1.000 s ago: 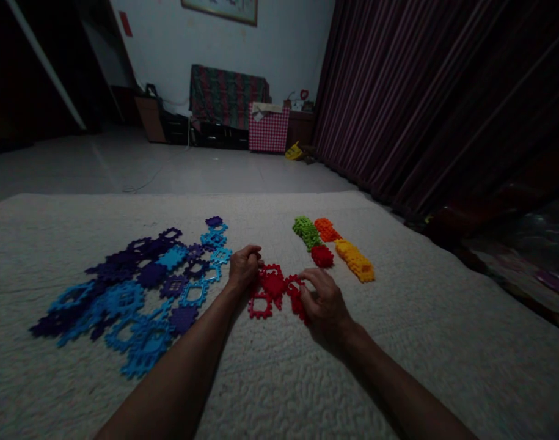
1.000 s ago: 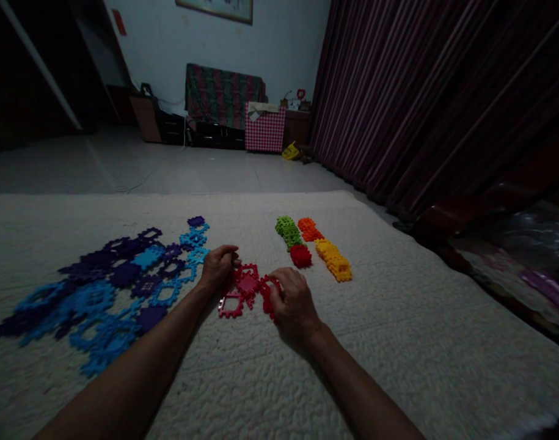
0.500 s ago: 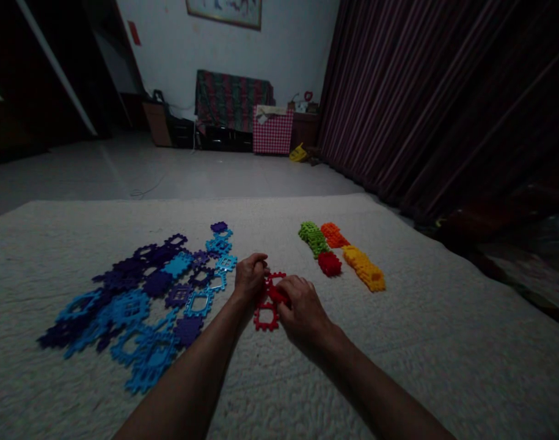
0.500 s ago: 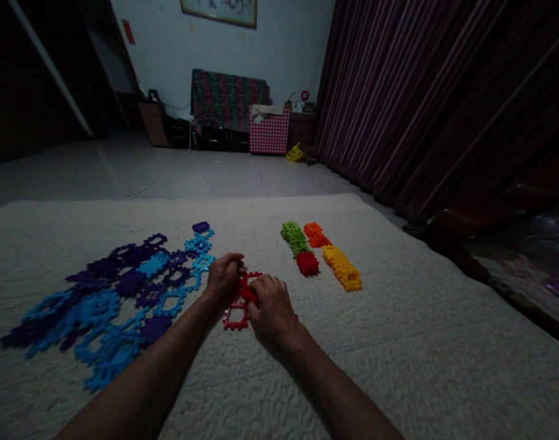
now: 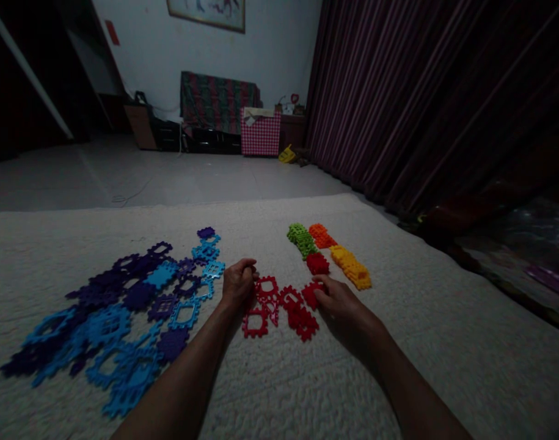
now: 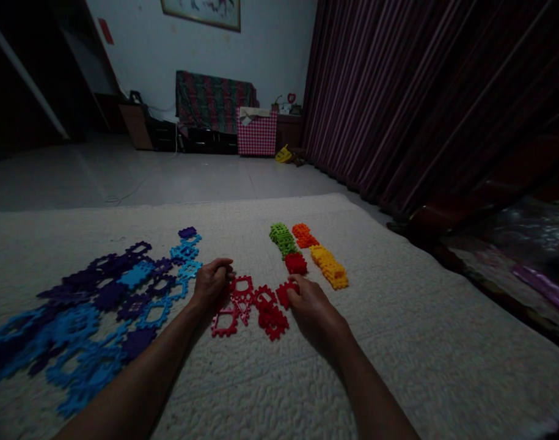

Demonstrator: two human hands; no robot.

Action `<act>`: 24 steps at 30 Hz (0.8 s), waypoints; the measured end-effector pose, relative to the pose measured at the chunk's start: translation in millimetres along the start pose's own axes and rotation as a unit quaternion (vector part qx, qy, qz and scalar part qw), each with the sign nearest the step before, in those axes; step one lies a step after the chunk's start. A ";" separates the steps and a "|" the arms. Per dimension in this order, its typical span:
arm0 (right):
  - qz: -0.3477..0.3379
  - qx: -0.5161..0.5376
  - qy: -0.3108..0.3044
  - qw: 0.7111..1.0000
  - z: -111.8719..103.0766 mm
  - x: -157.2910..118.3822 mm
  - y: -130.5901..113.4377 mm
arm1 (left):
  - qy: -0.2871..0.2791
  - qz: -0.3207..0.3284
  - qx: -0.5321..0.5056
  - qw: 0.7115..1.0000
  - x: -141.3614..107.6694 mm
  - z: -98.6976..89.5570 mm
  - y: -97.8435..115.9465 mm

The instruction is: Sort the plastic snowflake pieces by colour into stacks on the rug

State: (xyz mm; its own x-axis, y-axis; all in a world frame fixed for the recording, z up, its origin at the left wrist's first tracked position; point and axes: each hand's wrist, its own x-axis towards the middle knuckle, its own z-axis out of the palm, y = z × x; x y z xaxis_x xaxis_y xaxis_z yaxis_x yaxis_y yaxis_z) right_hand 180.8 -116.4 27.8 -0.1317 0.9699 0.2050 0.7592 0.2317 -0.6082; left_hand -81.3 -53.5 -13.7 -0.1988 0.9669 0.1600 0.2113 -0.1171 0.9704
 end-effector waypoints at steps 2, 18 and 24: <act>0.000 -0.050 0.027 0.998 0.1 -0.4 -4.1 | -0.001 0.001 0.002 1.000 -0.4 -0.3 0.6; -0.008 -0.104 -0.003 0.995 5.0 -7.1 -9.1 | 0.002 0.009 0.020 1.000 -0.9 -1.8 -0.1; -0.008 -0.090 0.008 0.996 3.2 -7.1 -12.4 | 0.000 0.005 0.013 1.000 0.4 -0.9 -5.7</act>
State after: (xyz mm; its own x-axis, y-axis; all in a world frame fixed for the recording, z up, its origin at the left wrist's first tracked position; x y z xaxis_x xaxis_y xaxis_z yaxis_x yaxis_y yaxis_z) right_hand 170.2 -125.9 31.4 -0.1358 0.9646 0.2259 0.8594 0.2281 -0.4576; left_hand -83.5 -52.6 -19.0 -0.1971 0.9654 0.1705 0.2390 -0.1213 0.9634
